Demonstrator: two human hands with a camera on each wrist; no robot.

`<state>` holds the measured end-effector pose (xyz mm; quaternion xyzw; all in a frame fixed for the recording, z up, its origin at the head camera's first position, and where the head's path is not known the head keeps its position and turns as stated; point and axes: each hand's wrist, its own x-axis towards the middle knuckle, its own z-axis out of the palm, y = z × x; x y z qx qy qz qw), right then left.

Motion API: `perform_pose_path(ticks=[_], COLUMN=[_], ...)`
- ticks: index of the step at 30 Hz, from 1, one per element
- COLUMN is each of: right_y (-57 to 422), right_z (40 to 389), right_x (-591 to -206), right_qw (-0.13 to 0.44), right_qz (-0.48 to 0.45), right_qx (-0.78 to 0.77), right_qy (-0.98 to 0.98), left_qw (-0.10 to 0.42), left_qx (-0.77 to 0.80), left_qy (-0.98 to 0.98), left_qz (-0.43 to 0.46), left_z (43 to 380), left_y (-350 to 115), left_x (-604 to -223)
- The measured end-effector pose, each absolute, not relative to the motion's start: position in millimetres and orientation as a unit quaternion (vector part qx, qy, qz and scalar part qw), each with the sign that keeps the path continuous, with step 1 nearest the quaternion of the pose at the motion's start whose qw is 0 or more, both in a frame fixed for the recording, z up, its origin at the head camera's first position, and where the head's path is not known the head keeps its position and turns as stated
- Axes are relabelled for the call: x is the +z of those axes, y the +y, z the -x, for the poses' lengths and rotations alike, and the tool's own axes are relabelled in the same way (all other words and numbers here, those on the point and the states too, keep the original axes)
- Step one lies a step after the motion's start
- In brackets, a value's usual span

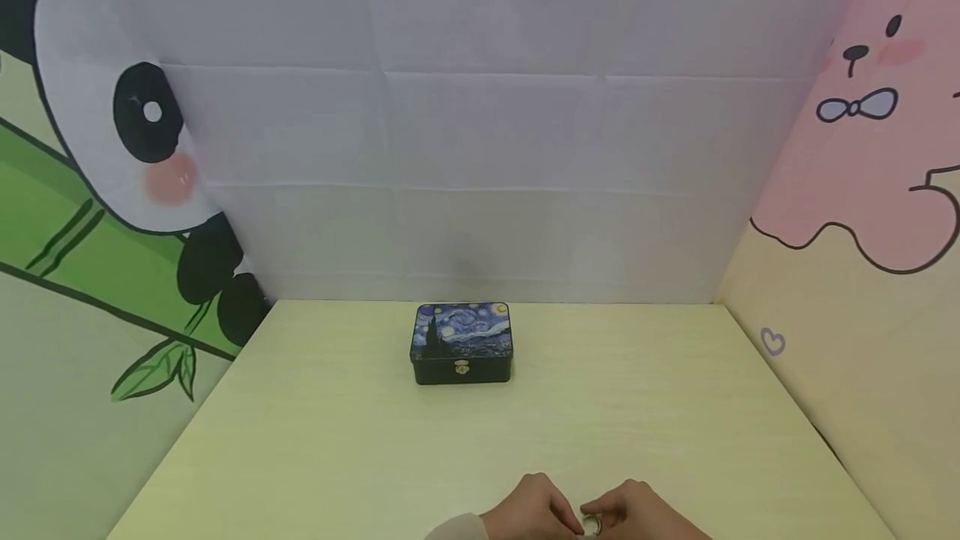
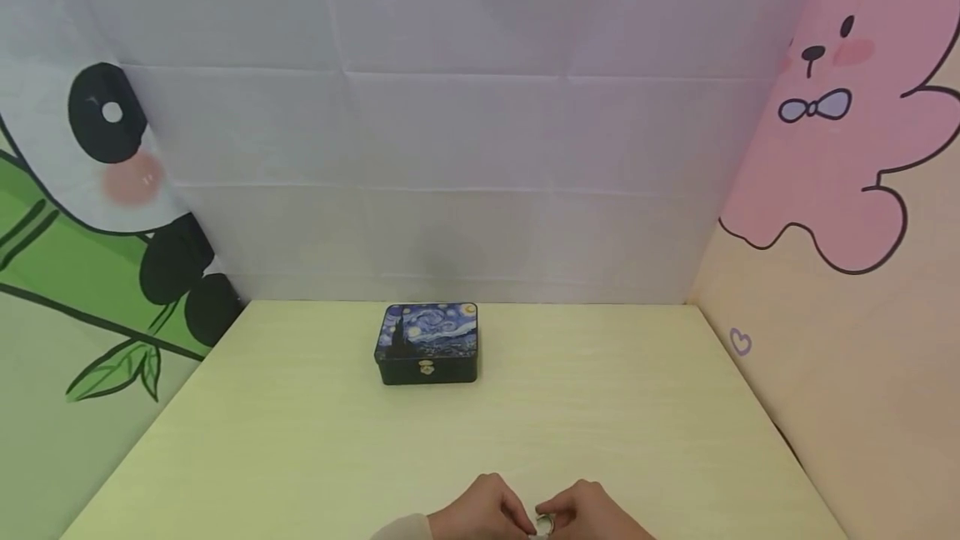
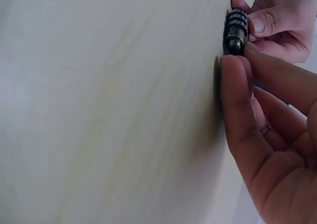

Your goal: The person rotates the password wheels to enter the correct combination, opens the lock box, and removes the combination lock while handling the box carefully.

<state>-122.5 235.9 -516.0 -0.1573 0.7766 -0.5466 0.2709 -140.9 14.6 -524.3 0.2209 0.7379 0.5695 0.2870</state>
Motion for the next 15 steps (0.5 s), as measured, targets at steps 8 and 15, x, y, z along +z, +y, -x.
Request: perform_pose_path(ticks=[8,15], right_y=[238.2,238.7], right_z=[124.8,127.2], right_x=[-520.2,-520.6], right_qw=[0.28,0.279], right_qz=[0.154,0.165], right_qx=[-0.571,-0.573], right_qy=[0.756,0.753], left_qw=[0.286,0.272], left_qx=[0.568,0.558], left_qy=[0.741,0.752], left_qz=[-0.218,-0.224], left_z=[140.9,142.5], left_y=[15.4,16.0], left_x=[-524.4,-524.1])
